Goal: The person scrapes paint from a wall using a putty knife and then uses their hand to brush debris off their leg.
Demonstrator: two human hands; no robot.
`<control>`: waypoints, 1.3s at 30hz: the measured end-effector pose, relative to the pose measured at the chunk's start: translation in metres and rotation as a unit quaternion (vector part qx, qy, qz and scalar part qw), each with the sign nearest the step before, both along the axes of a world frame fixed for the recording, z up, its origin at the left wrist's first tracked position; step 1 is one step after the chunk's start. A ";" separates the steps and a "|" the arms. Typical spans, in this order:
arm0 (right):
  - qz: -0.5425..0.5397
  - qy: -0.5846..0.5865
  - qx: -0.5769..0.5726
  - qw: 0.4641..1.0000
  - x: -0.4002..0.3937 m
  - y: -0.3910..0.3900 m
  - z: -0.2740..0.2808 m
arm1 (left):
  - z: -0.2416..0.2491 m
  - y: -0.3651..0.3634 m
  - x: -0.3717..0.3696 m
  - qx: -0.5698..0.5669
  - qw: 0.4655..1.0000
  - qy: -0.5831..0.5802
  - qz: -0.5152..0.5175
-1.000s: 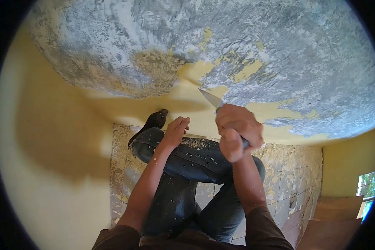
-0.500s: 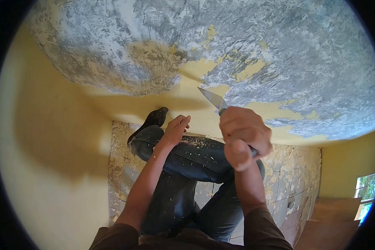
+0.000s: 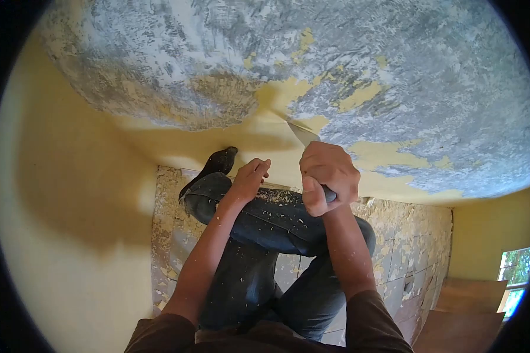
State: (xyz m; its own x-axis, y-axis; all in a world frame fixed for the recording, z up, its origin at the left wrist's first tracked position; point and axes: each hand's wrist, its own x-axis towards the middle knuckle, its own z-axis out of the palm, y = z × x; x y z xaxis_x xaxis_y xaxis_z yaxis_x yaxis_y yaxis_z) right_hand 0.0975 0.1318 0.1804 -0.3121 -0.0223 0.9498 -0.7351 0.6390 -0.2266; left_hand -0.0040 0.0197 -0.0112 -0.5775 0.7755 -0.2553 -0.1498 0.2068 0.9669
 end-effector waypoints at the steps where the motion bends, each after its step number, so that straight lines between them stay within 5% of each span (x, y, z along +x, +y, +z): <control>1: -0.002 -0.011 0.002 1.000 -0.006 0.003 -0.004 | 0.004 -0.001 0.001 0.010 1.000 0.000 0.008; 7: 0.062 0.011 -0.077 0.995 0.004 -0.006 0.007 | 0.006 -0.003 -0.002 0.014 1.000 0.004 0.021; 9: -0.083 -0.013 0.065 0.994 0.005 -0.001 0.006 | 0.004 -0.003 0.001 0.016 1.000 0.003 0.011; 10: 0.032 -0.019 0.026 0.999 -0.006 0.005 -0.002 | 0.003 -0.004 0.001 0.009 1.000 0.001 0.004; 19: 0.090 0.022 -0.077 0.993 0.003 -0.005 0.016 | 0.009 -0.002 -0.002 0.011 1.000 -0.002 0.018; 21: 0.019 0.013 -0.008 1.000 -0.007 0.012 -0.009 | 0.009 -0.003 0.003 0.007 1.000 0.002 0.005; 29: 0.062 0.009 -0.129 0.990 0.012 -0.001 0.019 | 0.006 -0.001 -0.001 0.009 1.000 0.002 0.012; 31: 0.043 0.001 -0.073 0.996 0.011 -0.002 0.020 | 0.004 0.000 -0.001 0.016 1.000 -0.006 0.020; 32: -0.088 -0.020 0.014 0.996 0.007 0.006 0.009 | 0.002 0.000 0.000 0.023 0.999 -0.012 0.028; 33: -0.091 -0.020 0.013 0.996 0.002 0.014 -0.009 | 0.001 0.001 0.002 0.023 0.999 -0.012 0.025; 35: -0.079 -0.118 -0.097 0.985 -0.010 0.021 -0.037 | 0.002 0.002 0.000 0.008 1.000 0.003 0.027; 39: 0.016 -0.028 -0.065 0.997 -0.002 -0.004 0.008 | 0.007 -0.003 0.002 0.019 0.999 0.006 0.039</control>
